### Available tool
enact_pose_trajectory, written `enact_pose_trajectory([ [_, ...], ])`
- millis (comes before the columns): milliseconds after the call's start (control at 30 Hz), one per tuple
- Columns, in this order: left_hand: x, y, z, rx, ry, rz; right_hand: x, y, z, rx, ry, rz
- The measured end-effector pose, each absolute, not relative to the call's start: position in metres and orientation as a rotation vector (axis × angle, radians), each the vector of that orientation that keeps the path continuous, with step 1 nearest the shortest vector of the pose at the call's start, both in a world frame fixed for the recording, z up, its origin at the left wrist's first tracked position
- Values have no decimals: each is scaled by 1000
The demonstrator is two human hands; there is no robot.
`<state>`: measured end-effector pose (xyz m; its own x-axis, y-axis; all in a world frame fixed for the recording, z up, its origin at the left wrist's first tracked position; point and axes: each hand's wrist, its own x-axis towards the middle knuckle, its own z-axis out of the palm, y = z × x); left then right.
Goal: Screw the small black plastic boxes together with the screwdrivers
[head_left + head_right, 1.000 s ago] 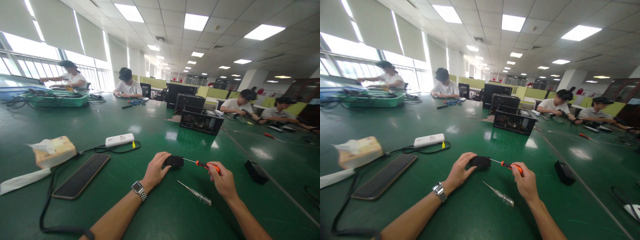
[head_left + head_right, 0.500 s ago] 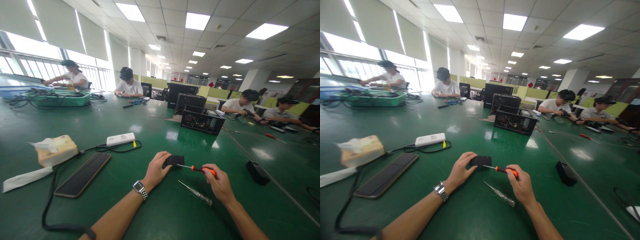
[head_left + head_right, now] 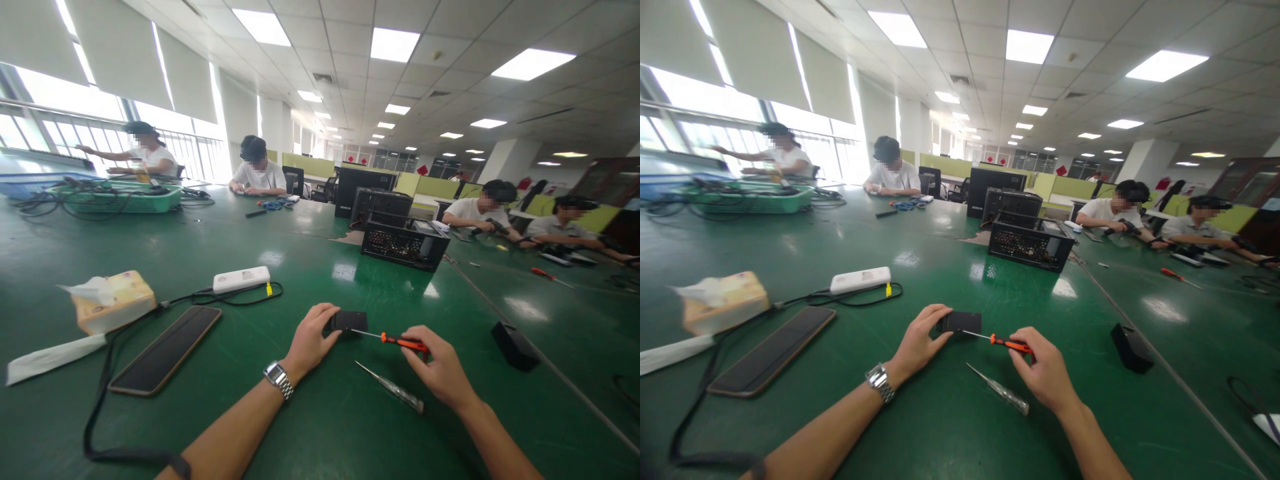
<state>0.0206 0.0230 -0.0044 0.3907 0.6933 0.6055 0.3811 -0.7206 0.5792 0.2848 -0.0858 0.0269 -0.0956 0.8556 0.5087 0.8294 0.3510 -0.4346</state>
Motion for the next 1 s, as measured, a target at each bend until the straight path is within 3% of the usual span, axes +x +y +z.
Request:
enact_pose_trajectory([
  [267, 23, 24, -8, 2214, 984, 1147, 337, -70, -5, -1774, -1552, 22],
  [433, 24, 23, -9, 2215, 1078, 1098, 355, -64, -21, -1974, -1649, 106],
  [567, 24, 23, -8, 2187, 1102, 1110, 335, -67, -6, -2025, -1698, -38],
  [767, 23, 27, -6, 2113, 1163, 1107, 286, -85, 15, -1772, -2204, 586],
  [1000, 23, 27, -7, 2126, 1149, 1077, 267, -85, 22, -1763, -2067, 730],
])
